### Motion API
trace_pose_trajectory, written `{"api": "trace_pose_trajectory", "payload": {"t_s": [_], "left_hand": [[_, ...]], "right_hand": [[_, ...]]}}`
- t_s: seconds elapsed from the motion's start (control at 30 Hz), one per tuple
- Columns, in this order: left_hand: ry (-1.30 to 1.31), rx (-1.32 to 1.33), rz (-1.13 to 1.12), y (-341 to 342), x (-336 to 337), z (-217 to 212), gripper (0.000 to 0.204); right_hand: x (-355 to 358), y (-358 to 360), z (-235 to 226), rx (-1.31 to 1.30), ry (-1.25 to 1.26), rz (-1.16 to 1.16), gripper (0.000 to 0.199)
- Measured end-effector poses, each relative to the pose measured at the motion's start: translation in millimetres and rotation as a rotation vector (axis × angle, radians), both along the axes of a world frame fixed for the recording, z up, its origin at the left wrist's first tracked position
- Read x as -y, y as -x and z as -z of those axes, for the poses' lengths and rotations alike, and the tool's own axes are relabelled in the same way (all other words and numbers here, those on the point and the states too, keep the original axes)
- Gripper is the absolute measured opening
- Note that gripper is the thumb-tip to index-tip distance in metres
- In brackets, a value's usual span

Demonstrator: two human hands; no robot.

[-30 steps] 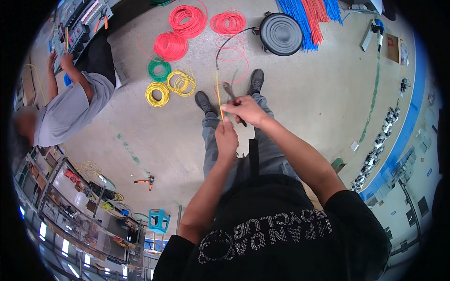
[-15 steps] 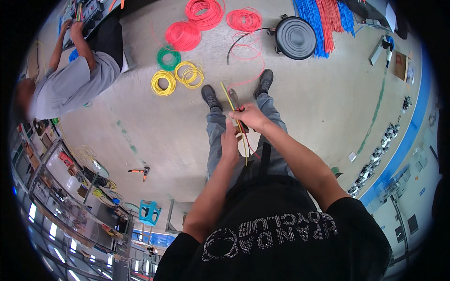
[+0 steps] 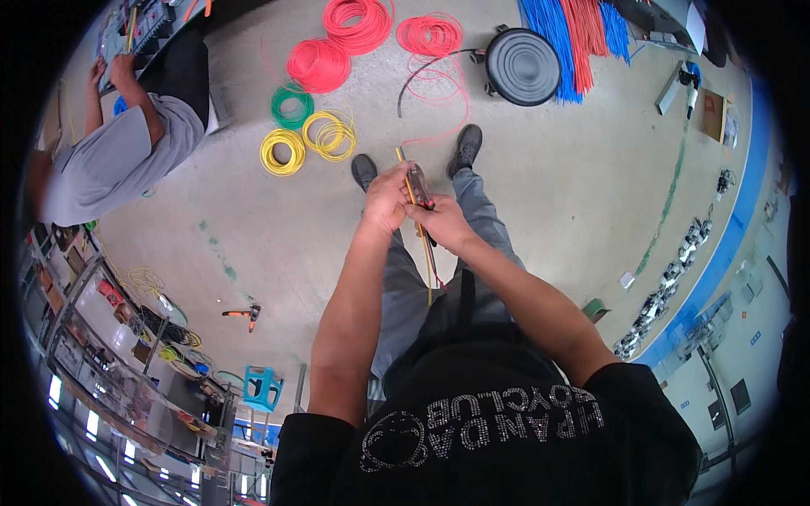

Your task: The person strips insulation from colored wires using pliers and inserts them into terminals on an electrical panel. The person repeatedly measures, cuts, and strips wires, then connects them to the panel while another person works nearby.

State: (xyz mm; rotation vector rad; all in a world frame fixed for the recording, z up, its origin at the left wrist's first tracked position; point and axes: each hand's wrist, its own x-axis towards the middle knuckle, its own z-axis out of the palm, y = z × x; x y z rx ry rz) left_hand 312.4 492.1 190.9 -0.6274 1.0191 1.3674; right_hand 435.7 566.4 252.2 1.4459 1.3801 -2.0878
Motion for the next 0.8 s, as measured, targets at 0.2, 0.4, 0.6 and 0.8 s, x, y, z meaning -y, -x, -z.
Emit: {"api": "trace_pose_trajectory", "payload": {"t_s": [0.2, 0.4, 0.6, 0.8], "left_hand": [[0.150, -0.059, 0.012, 1.3, 10.0, 8.1, 0.027], [0.176, 0.004, 0.075, 21.4, 23.4, -26.7, 0.021], [0.112, 0.021, 0.141, 18.6, 35.0, -40.2, 0.026], [0.089, 0.055, 0.101, 16.6, 40.5, -44.9, 0.028]], "right_hand": [[-0.2, -14.4, 11.8, -0.138, 0.141, -0.123, 0.033], [-47.1, -35.8, 54.8, -0.035, -0.014, -0.541, 0.048], [-52.2, -1.3, 71.4, 0.020, 0.290, -0.537, 0.037], [-52.5, 19.5, 70.8, 0.027, 0.289, -0.702, 0.035]]}}
